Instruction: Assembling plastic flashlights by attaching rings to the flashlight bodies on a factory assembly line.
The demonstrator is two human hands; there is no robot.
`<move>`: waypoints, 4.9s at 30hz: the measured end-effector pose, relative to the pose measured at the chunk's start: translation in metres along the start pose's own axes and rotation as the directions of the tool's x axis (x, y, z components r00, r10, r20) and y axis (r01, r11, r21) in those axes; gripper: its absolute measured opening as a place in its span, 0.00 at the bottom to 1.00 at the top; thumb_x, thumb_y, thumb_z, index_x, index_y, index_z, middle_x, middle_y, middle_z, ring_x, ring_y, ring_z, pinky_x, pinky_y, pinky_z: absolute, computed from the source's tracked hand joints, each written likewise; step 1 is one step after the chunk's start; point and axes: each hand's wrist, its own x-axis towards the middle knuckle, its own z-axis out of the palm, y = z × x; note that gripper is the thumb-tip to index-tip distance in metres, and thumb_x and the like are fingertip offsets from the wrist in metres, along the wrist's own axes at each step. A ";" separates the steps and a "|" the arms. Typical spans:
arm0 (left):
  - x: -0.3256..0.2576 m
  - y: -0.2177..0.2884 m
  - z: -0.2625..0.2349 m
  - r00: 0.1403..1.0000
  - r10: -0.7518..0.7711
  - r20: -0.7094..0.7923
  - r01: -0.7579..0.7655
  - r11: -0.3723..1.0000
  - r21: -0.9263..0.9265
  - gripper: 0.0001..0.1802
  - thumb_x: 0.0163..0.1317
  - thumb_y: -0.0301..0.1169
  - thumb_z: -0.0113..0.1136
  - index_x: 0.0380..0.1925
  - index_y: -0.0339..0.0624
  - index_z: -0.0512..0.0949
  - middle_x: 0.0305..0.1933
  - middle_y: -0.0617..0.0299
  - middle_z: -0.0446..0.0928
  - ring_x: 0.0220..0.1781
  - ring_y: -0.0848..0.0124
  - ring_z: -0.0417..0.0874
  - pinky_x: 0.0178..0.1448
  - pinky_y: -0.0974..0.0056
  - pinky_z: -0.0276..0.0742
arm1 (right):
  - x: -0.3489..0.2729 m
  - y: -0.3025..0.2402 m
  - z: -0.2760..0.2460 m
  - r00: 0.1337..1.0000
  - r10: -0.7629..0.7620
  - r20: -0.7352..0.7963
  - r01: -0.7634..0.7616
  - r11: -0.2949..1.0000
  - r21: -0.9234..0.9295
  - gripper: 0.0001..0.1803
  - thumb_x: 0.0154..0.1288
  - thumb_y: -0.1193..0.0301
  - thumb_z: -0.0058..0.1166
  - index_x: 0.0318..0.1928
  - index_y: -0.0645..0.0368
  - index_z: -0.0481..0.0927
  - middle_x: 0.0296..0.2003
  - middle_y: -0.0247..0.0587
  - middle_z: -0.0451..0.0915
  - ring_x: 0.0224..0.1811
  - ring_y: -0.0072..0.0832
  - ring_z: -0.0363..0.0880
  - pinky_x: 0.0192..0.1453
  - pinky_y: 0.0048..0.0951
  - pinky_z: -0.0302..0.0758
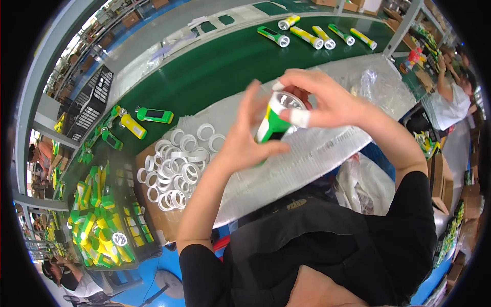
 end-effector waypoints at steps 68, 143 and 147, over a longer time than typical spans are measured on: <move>-0.017 -0.109 0.058 0.985 0.117 -0.125 -0.001 0.734 0.679 0.30 0.61 0.41 0.64 0.59 0.38 0.71 0.57 0.51 0.75 0.56 0.52 0.75 0.62 0.51 0.67 | -0.110 0.046 0.127 0.791 0.604 -0.101 -0.116 0.309 0.944 0.24 0.71 0.57 0.51 0.59 0.59 0.68 0.36 0.43 0.77 0.34 0.29 0.76 0.38 0.29 0.74; -0.020 0.031 -0.038 0.994 0.103 0.023 -0.089 0.705 0.704 0.18 0.46 0.32 0.76 0.40 0.43 0.86 0.46 0.60 0.74 0.41 0.67 0.76 0.43 0.64 0.75 | 0.007 0.073 0.137 0.939 -0.001 -0.343 0.236 0.727 0.644 0.32 0.66 0.57 0.58 0.64 0.58 0.65 0.52 0.42 0.76 0.50 0.33 0.79 0.53 0.36 0.76; -0.013 0.025 -0.032 0.990 0.134 0.054 -0.136 0.746 0.651 0.22 0.43 0.36 0.76 0.41 0.46 0.85 0.43 0.58 0.75 0.42 0.60 0.76 0.42 0.59 0.75 | -0.004 0.086 0.077 0.926 -0.327 -0.187 0.334 0.942 0.010 0.28 0.59 0.62 0.67 0.57 0.57 0.73 0.50 0.41 0.77 0.52 0.35 0.78 0.54 0.34 0.75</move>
